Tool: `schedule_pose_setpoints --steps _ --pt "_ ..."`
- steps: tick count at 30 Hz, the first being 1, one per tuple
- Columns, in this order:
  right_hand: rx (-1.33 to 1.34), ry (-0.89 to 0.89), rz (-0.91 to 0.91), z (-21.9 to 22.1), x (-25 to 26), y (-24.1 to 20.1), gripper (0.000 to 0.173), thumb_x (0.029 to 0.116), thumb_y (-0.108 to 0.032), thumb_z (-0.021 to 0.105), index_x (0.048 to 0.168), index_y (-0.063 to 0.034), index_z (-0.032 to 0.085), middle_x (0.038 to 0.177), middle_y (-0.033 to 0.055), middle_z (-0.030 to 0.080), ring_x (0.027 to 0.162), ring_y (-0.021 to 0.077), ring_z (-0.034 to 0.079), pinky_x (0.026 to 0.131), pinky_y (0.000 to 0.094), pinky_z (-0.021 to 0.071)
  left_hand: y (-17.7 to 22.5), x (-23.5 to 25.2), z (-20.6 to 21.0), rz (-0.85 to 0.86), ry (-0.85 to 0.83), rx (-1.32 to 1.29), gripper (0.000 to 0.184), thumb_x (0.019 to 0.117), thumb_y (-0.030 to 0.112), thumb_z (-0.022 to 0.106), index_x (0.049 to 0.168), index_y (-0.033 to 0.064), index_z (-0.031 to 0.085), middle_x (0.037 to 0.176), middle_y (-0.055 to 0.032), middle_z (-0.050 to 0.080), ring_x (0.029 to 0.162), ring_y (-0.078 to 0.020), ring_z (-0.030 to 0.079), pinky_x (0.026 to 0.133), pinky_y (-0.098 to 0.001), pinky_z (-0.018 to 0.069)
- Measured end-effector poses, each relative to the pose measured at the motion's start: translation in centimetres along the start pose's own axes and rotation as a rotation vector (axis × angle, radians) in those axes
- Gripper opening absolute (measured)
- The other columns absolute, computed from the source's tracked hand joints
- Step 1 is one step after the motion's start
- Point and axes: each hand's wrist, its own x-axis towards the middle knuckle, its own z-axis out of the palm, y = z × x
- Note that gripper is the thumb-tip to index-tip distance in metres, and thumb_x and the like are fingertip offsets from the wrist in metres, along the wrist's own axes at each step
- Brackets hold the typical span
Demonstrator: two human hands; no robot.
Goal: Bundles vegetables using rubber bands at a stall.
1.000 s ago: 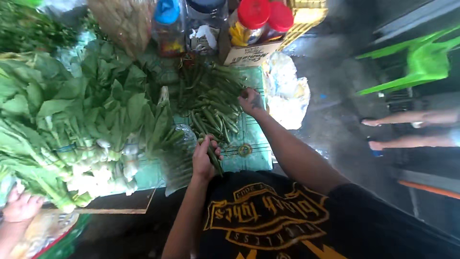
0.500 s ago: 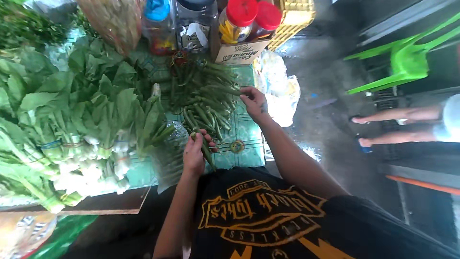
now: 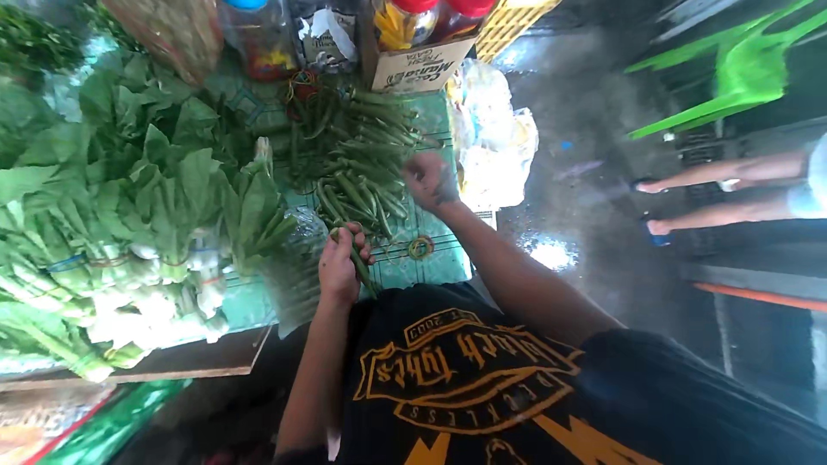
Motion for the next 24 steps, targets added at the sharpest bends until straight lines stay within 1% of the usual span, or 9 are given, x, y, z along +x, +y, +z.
schedule_pose_setpoints --steps 3,8,10,12,14,17,19,21,24 --pt "-0.084 -0.205 -0.106 2.7 -2.0 0.2 0.026 0.0948 -0.026 0.069 0.112 -0.0077 0.074 0.112 0.0137 0.071 0.108 0.0312 0.068 0.094 0.0546 0.0563 0.1 0.0 -0.4 0.008 0.024 0.008 0.036 0.1136 0.032 0.027 0.114 0.0100 0.056 0.079 -0.0016 0.057 0.062 -0.0127 0.057 0.059 -0.0295 0.0547" --pt "-0.202 -0.195 -0.078 4.4 -2.9 -0.3 0.033 0.0862 -0.023 0.074 0.116 -0.0093 0.070 0.119 0.0133 0.069 0.112 0.0323 0.067 0.092 0.0547 0.0569 -0.3 0.3 -1.2 0.071 0.023 -0.022 0.033 0.1130 0.033 0.031 0.116 0.0126 0.057 0.084 -0.0027 0.059 0.068 -0.0151 0.060 0.064 -0.0334 0.0569" --pt "-0.134 -0.136 -0.099 4.0 -2.9 -1.6 0.028 0.0882 -0.020 0.069 0.114 -0.0084 0.071 0.116 0.0128 0.070 0.108 0.0304 0.069 0.089 0.0527 0.0581 -0.4 0.4 -1.1 0.083 0.028 -0.025 0.033 0.1130 0.033 0.031 0.117 0.0122 0.057 0.085 -0.0029 0.059 0.069 -0.0155 0.061 0.064 -0.0332 0.0572" --pt "-0.079 -0.072 -0.106 4.0 -2.4 -3.2 0.026 0.0928 -0.026 0.065 0.110 -0.0089 0.073 0.111 0.0109 0.071 0.102 0.0279 0.070 0.085 0.0506 0.0590 -0.6 0.5 -0.8 0.081 0.046 -0.020 0.033 0.1132 0.032 0.031 0.118 0.0114 0.057 0.085 -0.0036 0.060 0.069 -0.0156 0.062 0.064 -0.0332 0.0576" --pt "-0.167 -0.144 -0.043 4.3 -1.2 -4.7 0.037 0.0979 -0.043 0.062 0.115 -0.0119 0.073 0.116 0.0094 0.070 0.108 0.0275 0.069 0.089 0.0518 0.0579 -1.0 0.7 -0.4 0.069 0.055 -0.014 0.034 0.1132 0.032 0.031 0.120 0.0103 0.057 0.086 -0.0045 0.062 0.070 -0.0162 0.063 0.065 -0.0339 0.0580" --pt "-0.171 -0.290 0.033 4.3 1.0 -5.9 0.035 0.0970 -0.041 0.062 0.113 -0.0110 0.072 0.118 0.0116 0.070 0.111 0.0307 0.068 0.091 0.0564 0.0556 -1.3 0.5 0.3 0.084 0.056 0.014 0.034 0.1134 0.030 0.032 0.125 0.0089 0.055 0.092 -0.0065 0.064 0.076 -0.0192 0.067 0.070 -0.0383 0.0606" --pt "-0.046 -0.248 0.016 3.2 1.1 -6.2 0.032 0.0924 -0.035 0.066 0.109 -0.0100 0.075 0.111 0.0113 0.073 0.104 0.0296 0.070 0.089 0.0568 0.0561 -1.2 0.1 0.6 0.107 0.073 0.041 0.032 0.1134 0.029 0.032 0.129 0.0091 0.052 0.098 -0.0080 0.067 0.084 -0.0219 0.070 0.076 -0.0416 0.0616" --pt "0.073 -0.177 -0.118 1.2 0.0 -6.7 0.027 0.0893 -0.032 0.069 0.103 -0.0090 0.075 0.101 0.0089 0.073 0.093 0.0239 0.071 0.083 0.0505 0.0589 -1.2 -0.1 0.6 0.150 0.088 0.080 0.032 0.1133 0.026 0.032 0.134 0.0079 0.048 0.105 -0.0095 0.067 0.093 -0.0245 0.071 0.083 -0.0446 0.0619" --pt "0.220 -0.272 -0.336 -0.8 -2.6 -7.9 0.021 0.0874 -0.026 0.071 0.097 -0.0067 0.075 0.088 0.0060 0.072 0.078 0.0163 0.069 0.072 0.0417 0.0605 -2.2 -0.5 0.0 0.209 0.047 0.128 0.034 0.1115 0.029 0.036 0.139 0.0112 0.045 0.113 -0.0064 0.067 0.101 -0.0212 0.070 0.089 -0.0438 0.0607"
